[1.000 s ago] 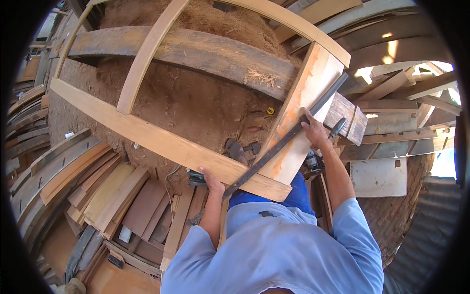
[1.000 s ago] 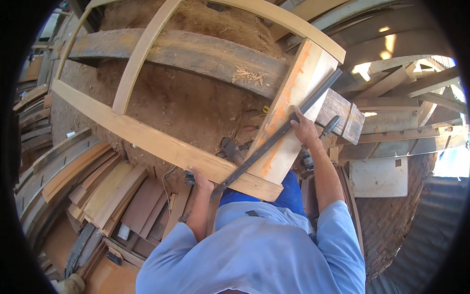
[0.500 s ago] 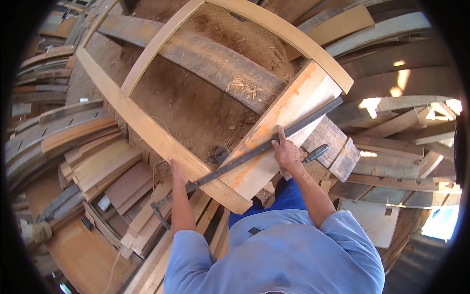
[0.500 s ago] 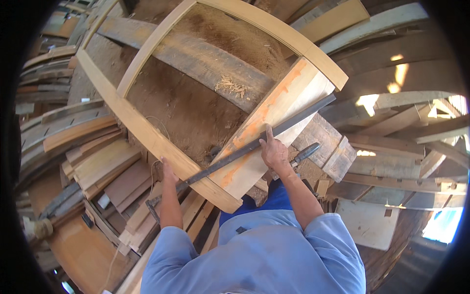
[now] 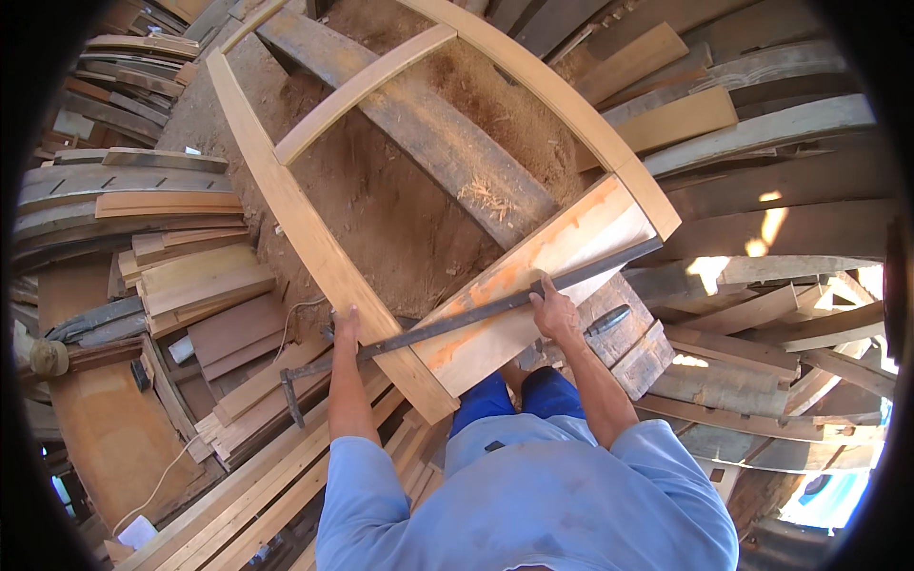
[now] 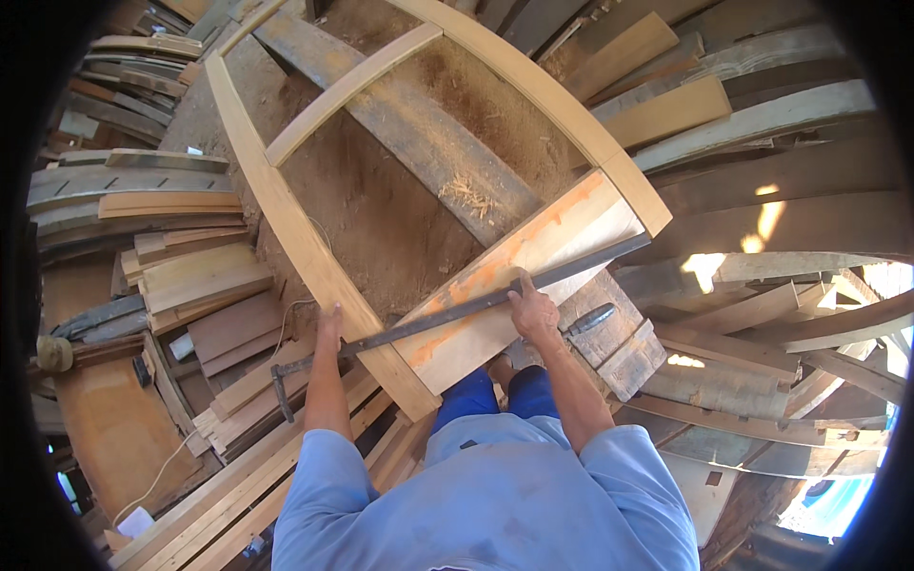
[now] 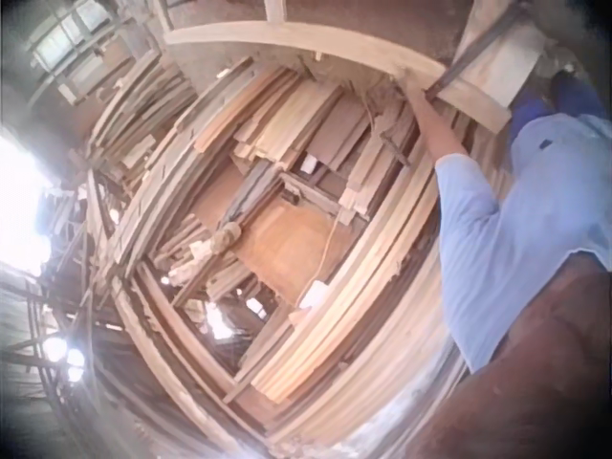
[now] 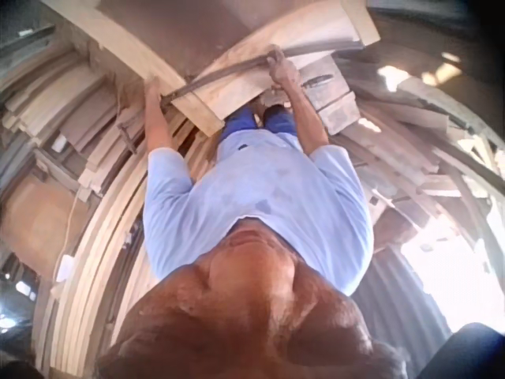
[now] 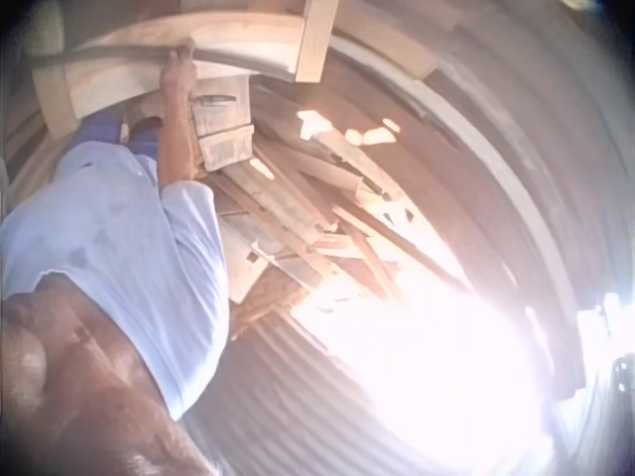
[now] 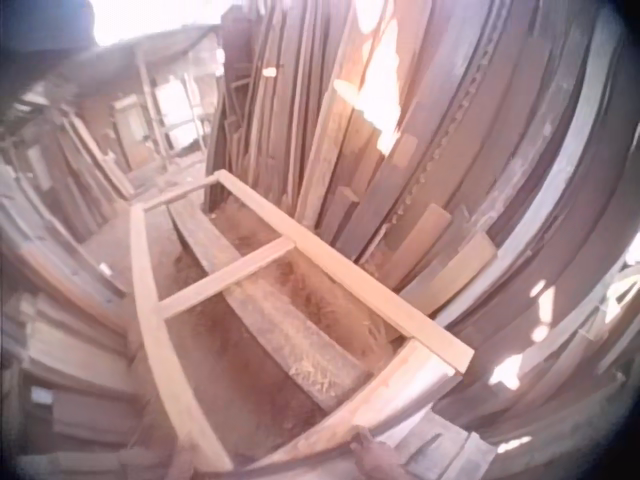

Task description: The person assembles a wooden frame by positioning a crossbar, securing it with an F-clamp, and using a hammer to fit the joint.

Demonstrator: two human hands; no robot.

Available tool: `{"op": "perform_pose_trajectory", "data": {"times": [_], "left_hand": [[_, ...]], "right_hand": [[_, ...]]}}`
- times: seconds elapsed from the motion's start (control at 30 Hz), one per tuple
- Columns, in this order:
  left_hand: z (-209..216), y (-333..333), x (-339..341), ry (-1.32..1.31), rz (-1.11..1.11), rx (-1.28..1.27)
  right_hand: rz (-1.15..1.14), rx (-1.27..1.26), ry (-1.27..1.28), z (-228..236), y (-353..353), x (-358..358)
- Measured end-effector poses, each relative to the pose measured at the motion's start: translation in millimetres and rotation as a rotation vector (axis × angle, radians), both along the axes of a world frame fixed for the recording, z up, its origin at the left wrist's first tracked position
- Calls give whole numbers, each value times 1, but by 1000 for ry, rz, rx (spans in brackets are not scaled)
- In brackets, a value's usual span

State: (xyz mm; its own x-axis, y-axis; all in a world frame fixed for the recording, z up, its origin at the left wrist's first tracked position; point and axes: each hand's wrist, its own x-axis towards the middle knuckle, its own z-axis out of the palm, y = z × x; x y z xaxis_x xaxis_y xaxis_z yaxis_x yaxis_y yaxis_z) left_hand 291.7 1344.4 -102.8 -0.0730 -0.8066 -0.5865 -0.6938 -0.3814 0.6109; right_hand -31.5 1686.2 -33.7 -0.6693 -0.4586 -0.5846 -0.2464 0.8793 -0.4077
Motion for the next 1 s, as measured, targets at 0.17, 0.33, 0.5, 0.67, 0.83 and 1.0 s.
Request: {"op": "perform_pose_trajectory", "data": {"times": [0.17,0.33,0.5,0.67,0.83,1.0], "left_hand": [[-3,-3,7,45,-73,23],[-11,-8,14,-203,-90,-39],[-6,2,17,-187,-35,11],[28,9,-10,-230,-44,61],[33,14,-13,-181,-1,3],[25,22,-15,-78,86,-100]], "right_hand": [[-63,127,83,-10,4,-40],[-25,-1,270,-24,11,-56],[16,48,370,-13,-12,-64],[250,435,600,22,-37,-71],[147,2,654,-29,-38,-113],[125,-128,733,-68,-29,-139]]}}
